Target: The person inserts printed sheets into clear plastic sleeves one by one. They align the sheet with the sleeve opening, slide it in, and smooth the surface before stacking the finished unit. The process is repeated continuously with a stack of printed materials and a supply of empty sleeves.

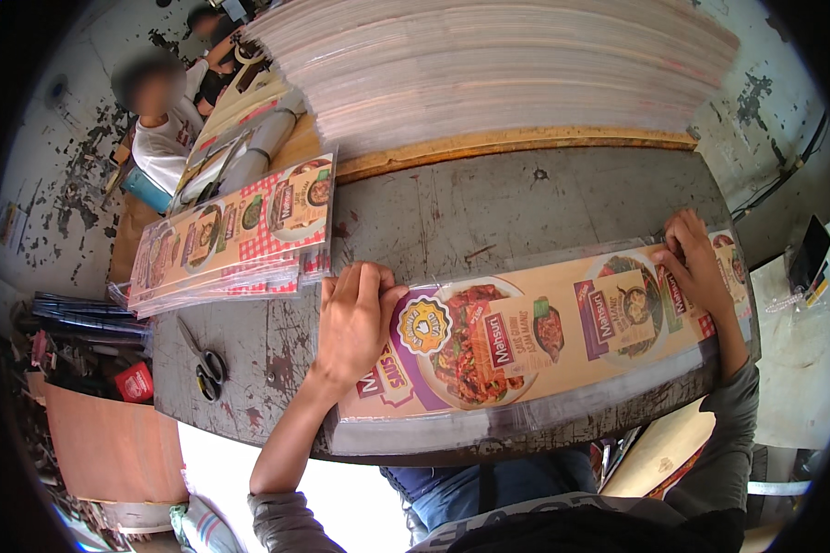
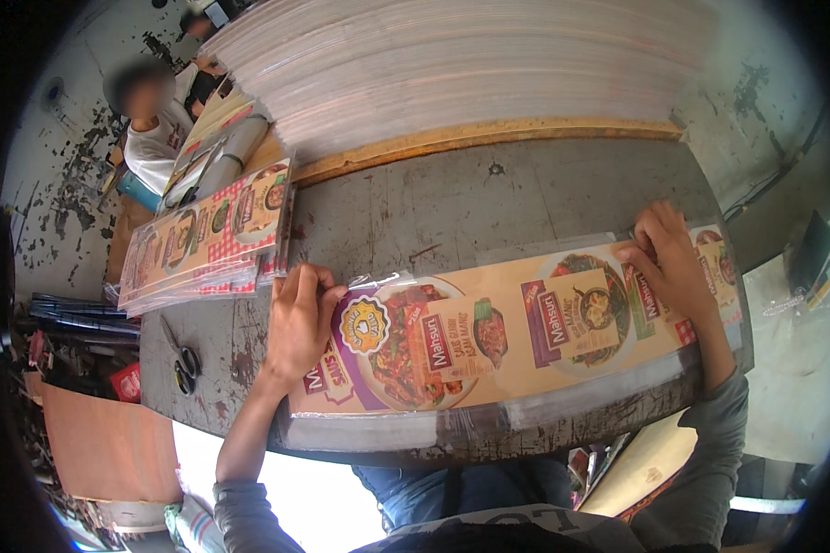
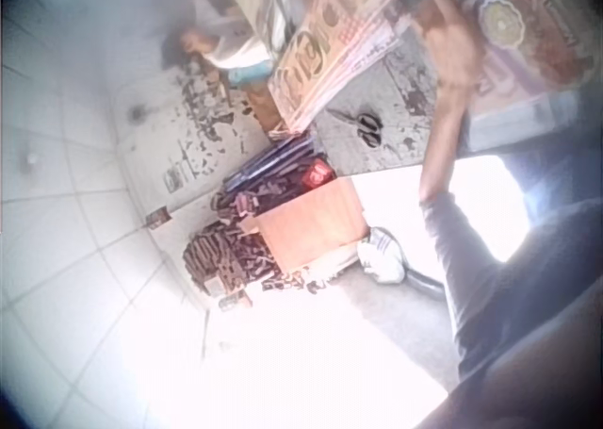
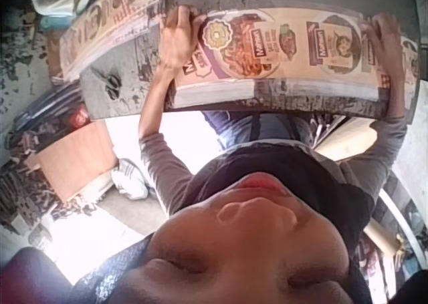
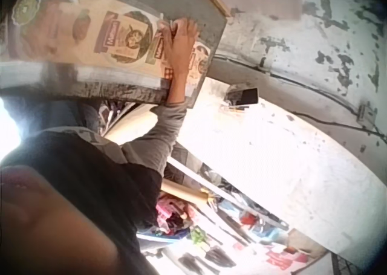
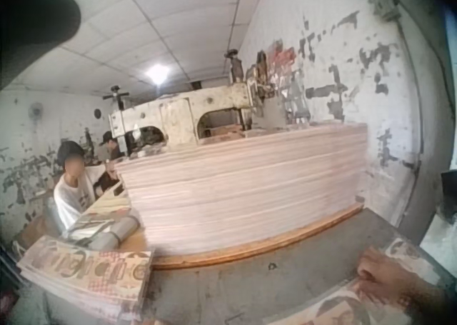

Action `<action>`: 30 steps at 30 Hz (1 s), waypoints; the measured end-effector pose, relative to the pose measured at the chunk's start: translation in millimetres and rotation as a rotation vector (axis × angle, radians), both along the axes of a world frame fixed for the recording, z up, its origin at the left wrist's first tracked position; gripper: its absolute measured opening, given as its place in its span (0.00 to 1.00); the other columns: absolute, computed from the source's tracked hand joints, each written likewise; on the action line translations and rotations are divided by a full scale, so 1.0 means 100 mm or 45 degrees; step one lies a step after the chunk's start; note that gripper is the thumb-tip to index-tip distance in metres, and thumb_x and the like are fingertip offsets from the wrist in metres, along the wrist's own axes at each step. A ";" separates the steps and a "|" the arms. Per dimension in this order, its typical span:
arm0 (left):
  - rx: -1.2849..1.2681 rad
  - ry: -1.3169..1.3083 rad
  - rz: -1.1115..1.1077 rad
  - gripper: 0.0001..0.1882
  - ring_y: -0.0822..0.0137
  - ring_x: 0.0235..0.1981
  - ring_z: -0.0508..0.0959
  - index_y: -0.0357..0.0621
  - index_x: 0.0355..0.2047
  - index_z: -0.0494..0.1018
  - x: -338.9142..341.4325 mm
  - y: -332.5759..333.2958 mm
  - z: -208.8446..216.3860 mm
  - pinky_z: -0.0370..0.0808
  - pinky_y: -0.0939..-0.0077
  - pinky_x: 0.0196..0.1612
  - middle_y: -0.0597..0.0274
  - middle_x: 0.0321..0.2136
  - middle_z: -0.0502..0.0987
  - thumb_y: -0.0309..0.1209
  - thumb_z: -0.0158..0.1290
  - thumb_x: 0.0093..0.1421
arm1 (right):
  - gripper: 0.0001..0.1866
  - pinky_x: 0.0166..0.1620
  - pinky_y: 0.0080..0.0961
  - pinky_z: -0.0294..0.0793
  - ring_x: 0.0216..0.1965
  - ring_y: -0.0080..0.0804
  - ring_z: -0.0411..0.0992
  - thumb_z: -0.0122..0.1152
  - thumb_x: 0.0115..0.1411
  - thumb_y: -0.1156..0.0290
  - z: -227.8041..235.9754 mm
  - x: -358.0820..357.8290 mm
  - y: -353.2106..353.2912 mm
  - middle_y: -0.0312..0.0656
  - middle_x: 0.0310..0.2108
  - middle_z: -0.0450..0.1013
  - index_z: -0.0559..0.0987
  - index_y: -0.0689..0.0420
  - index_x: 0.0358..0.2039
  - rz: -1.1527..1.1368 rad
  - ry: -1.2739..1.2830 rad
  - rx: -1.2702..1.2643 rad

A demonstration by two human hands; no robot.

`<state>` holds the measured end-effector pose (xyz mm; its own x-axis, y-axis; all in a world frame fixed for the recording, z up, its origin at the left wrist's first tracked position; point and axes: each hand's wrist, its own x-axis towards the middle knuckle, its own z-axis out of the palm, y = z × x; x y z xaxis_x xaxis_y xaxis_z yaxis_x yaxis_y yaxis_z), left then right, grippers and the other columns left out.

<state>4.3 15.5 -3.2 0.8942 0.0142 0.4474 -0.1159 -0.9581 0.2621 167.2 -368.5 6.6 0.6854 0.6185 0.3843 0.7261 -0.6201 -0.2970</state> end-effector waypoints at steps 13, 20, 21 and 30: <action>-0.059 0.151 0.015 0.14 0.60 0.18 0.71 0.37 0.22 0.66 -0.03 0.26 0.08 0.68 0.68 0.23 0.57 0.19 0.68 0.34 0.58 0.51 | 0.15 0.30 0.27 0.57 0.25 0.33 0.56 0.60 0.51 0.67 0.02 -0.03 0.05 0.39 0.23 0.56 0.63 0.60 0.24 -0.038 0.064 0.058; -0.384 0.068 0.007 0.12 0.65 0.15 0.66 0.36 0.21 0.65 -0.03 0.24 0.07 0.64 0.72 0.20 0.58 0.17 0.66 0.28 0.58 0.51 | 0.14 0.31 0.28 0.55 0.25 0.35 0.56 0.60 0.50 0.68 0.02 0.02 0.02 0.40 0.22 0.57 0.64 0.59 0.22 -0.040 0.050 0.037; -0.412 0.049 0.005 0.12 0.66 0.15 0.66 0.36 0.21 0.65 -0.03 0.24 0.08 0.63 0.72 0.19 0.58 0.17 0.66 0.27 0.58 0.51 | 0.14 0.31 0.28 0.55 0.25 0.35 0.56 0.60 0.50 0.68 0.02 0.02 0.02 0.40 0.22 0.56 0.64 0.59 0.22 -0.035 0.041 0.036; -0.409 -0.084 0.040 0.11 0.70 0.16 0.68 0.34 0.21 0.68 -0.08 0.22 0.16 0.65 0.76 0.21 0.58 0.17 0.68 0.26 0.59 0.50 | 0.09 0.40 0.32 0.59 0.31 0.39 0.60 0.56 0.52 0.70 0.06 -0.03 0.01 0.41 0.27 0.60 0.67 0.60 0.27 -0.124 0.197 0.112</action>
<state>-4.1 37.6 12.6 0.8602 0.1910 0.4728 -0.1148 -0.8309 0.5445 164.6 -367.9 12.7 0.7955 0.5150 0.3193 0.6054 -0.6518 -0.4568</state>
